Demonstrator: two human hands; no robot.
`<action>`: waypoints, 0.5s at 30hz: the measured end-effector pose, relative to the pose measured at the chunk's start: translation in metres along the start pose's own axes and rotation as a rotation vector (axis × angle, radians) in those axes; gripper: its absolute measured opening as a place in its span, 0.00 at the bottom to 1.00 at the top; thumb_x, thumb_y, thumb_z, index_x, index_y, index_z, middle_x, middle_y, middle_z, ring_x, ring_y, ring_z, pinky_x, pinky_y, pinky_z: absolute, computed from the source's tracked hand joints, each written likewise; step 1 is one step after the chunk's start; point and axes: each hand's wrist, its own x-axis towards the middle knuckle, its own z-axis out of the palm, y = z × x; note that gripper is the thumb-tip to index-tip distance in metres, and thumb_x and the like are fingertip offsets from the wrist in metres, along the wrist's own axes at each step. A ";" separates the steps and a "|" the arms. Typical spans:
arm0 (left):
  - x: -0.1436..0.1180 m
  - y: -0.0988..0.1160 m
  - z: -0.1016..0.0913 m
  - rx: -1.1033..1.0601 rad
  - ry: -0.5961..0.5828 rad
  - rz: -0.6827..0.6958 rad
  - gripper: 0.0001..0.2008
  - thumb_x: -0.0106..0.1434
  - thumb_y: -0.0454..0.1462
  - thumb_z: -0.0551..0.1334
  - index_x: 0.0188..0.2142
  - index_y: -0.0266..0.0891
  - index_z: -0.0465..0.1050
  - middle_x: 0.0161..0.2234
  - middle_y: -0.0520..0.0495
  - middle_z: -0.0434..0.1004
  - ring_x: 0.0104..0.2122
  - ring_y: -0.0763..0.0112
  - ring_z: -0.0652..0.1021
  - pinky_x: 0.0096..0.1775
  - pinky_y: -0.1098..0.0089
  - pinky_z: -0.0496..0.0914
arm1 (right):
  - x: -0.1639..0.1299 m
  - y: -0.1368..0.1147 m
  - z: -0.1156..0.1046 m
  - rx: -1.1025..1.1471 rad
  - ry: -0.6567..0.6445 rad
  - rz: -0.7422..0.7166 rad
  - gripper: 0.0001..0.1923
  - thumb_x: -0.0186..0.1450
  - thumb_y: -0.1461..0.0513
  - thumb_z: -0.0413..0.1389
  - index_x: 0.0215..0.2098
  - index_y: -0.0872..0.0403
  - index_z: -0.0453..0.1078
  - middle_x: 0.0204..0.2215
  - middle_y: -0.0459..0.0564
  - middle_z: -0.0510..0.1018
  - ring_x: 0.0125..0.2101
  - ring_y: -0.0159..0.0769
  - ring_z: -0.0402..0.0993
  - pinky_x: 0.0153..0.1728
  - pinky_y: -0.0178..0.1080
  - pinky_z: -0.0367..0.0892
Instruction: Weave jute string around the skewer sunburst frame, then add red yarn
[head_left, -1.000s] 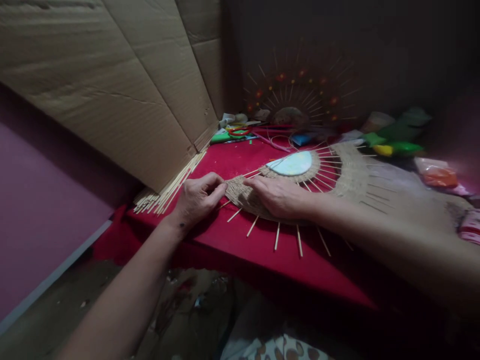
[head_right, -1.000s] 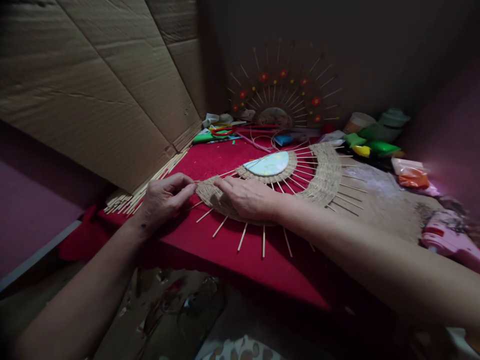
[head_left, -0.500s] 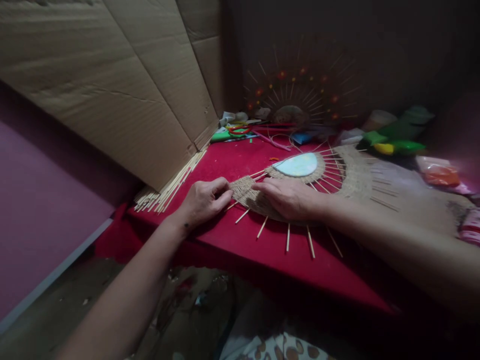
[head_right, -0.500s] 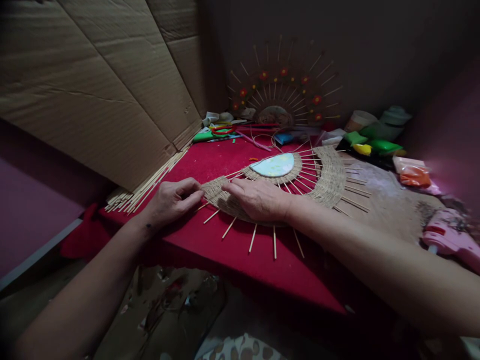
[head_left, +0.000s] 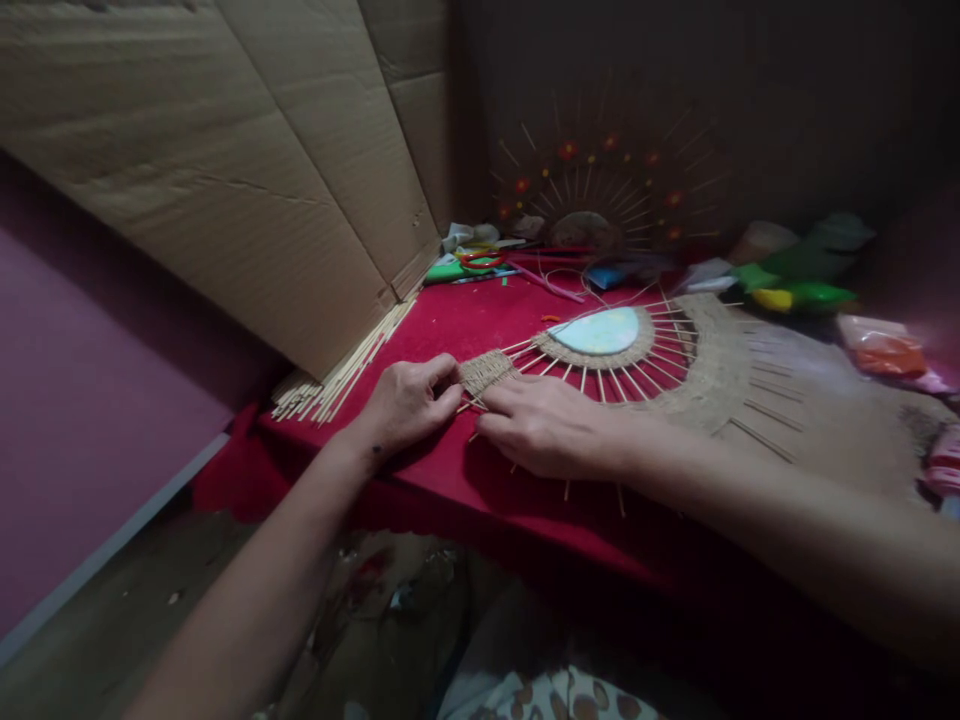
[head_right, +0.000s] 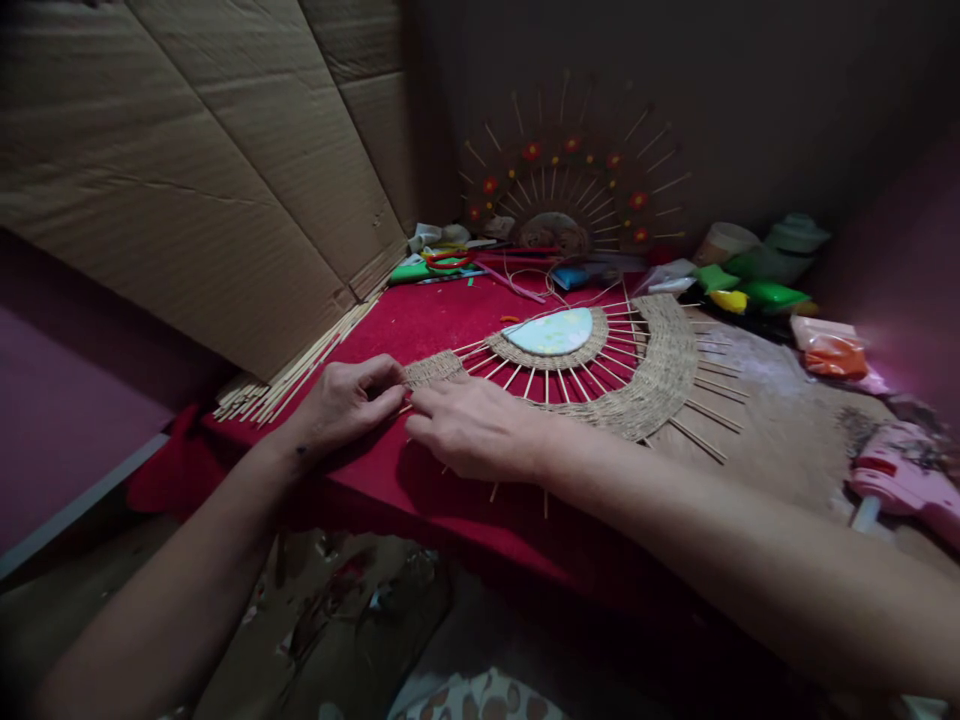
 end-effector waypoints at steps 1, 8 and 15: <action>0.000 0.000 0.000 -0.012 -0.004 -0.009 0.05 0.56 0.35 0.56 0.28 0.36 0.70 0.22 0.52 0.72 0.21 0.76 0.69 0.26 0.75 0.62 | 0.004 -0.004 -0.002 -0.014 -0.029 -0.025 0.11 0.67 0.66 0.44 0.35 0.58 0.68 0.33 0.53 0.71 0.31 0.36 0.64 0.31 0.39 0.57; -0.010 0.004 -0.011 -0.234 -0.079 -0.096 0.05 0.56 0.35 0.57 0.27 0.36 0.70 0.23 0.52 0.71 0.23 0.76 0.69 0.27 0.75 0.64 | 0.018 -0.019 -0.009 -0.108 -0.112 0.021 0.14 0.68 0.69 0.39 0.38 0.61 0.67 0.33 0.55 0.71 0.33 0.39 0.66 0.36 0.43 0.58; -0.029 0.006 -0.016 -0.327 -0.080 -0.221 0.04 0.56 0.34 0.57 0.26 0.37 0.69 0.20 0.53 0.68 0.20 0.78 0.66 0.22 0.76 0.61 | 0.006 -0.015 0.006 -0.102 -0.003 0.104 0.13 0.69 0.67 0.39 0.38 0.59 0.65 0.34 0.55 0.70 0.34 0.40 0.64 0.33 0.42 0.57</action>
